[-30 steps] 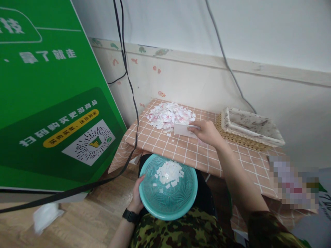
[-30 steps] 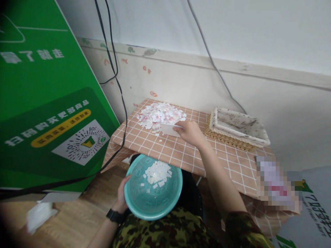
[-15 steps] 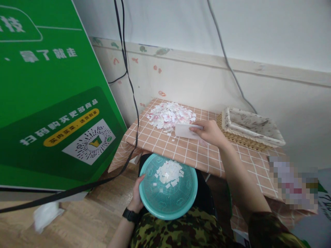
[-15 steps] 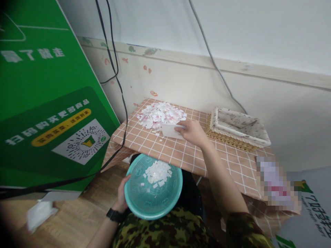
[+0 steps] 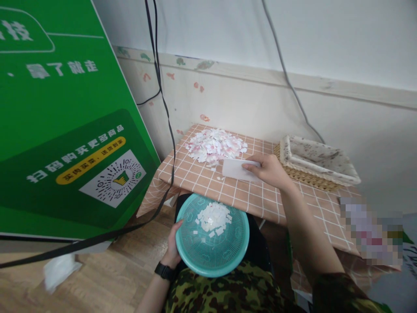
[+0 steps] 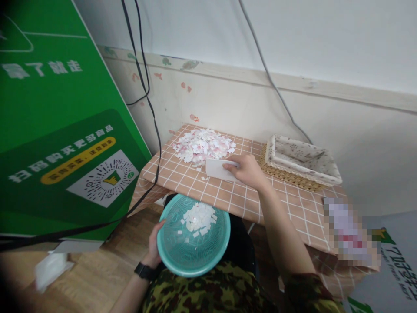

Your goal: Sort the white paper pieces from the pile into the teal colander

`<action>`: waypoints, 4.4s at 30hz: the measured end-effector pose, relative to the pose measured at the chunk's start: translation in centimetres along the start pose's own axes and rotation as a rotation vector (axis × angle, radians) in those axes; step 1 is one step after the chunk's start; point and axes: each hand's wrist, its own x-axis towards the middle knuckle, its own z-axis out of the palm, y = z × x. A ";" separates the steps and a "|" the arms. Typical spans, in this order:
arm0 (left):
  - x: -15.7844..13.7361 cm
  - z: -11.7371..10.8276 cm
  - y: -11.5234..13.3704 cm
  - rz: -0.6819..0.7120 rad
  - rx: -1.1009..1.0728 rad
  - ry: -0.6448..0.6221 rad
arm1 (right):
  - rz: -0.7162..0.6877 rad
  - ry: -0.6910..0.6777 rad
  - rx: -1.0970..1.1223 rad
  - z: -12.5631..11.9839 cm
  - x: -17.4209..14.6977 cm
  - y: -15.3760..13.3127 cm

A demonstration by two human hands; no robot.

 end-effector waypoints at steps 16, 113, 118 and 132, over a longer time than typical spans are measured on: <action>0.0 0.2 0.1 0.005 0.003 0.012 | 0.120 0.223 0.174 5.0 -2.6 0.8; 0.2 -0.2 -0.1 0.013 -0.018 0.037 | 0.211 0.225 0.140 4.3 -0.7 -0.3; 0.2 -0.1 -0.1 0.024 -0.016 0.039 | 0.139 0.200 0.029 4.6 0.6 -0.3; 0.6 -0.8 -0.3 -0.005 -0.024 0.007 | 0.020 0.036 -0.066 2.9 3.0 -0.9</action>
